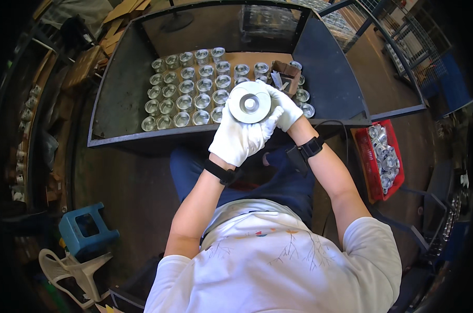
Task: Inspecting and preparing metal pistons in a workshop setting.
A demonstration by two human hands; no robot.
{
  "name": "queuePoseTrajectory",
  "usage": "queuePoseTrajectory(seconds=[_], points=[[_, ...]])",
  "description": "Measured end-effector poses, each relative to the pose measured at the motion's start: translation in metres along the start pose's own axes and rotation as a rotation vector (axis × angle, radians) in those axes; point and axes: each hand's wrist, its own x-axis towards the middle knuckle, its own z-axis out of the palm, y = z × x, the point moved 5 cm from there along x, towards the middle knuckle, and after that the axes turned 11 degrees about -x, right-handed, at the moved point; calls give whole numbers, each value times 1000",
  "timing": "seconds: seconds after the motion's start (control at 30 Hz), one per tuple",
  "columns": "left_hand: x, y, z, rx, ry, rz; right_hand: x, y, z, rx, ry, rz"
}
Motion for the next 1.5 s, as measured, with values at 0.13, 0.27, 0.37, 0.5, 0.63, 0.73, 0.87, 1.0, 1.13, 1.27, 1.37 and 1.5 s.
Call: queuePoseTrajectory(seconds=[0.13, 0.27, 0.37, 0.5, 0.63, 0.73, 0.87, 1.0, 1.13, 1.27, 1.37, 1.5], points=[[-1, 5, 4, 170, -67, 61, -7, -9, 3, -62, 34, -81], [-4, 14, 4, 340, -122, 119, -24, -29, 17, -337, 96, -310], [-4, 15, 11, -1454, 222, -524, -32, -38, 24, -496, 1, -412], [1, 15, -1, -1212, 242, -310, -36, -40, 43, -655, -78, -494], [-2, 13, -11, -775, 292, -125, -39, -39, 49, -756, -11, -537], [-7, 14, -15, -769, 361, -155, -36, -38, 50, -830, 26, -574], [-3, 22, -20, -1015, 241, -276, -35, -53, 45, -1286, -27, -622], [-2, 32, -17, -1155, 156, -362, -54, -67, 66, -1820, 30, -1037], [-3, 33, -16, -1234, 143, -400, -47, -66, 70, -1831, 23, -1004], [-2, 37, -15, -1128, 192, -325, -39, -64, 72, -1739, -37, -1010], [-1, 29, -19, -1001, 160, -331, -25, -66, 57, -1799, 18, -1142], [-9, 28, -29, -809, 270, -269, -10, -63, 66, -1695, 190, -610]])
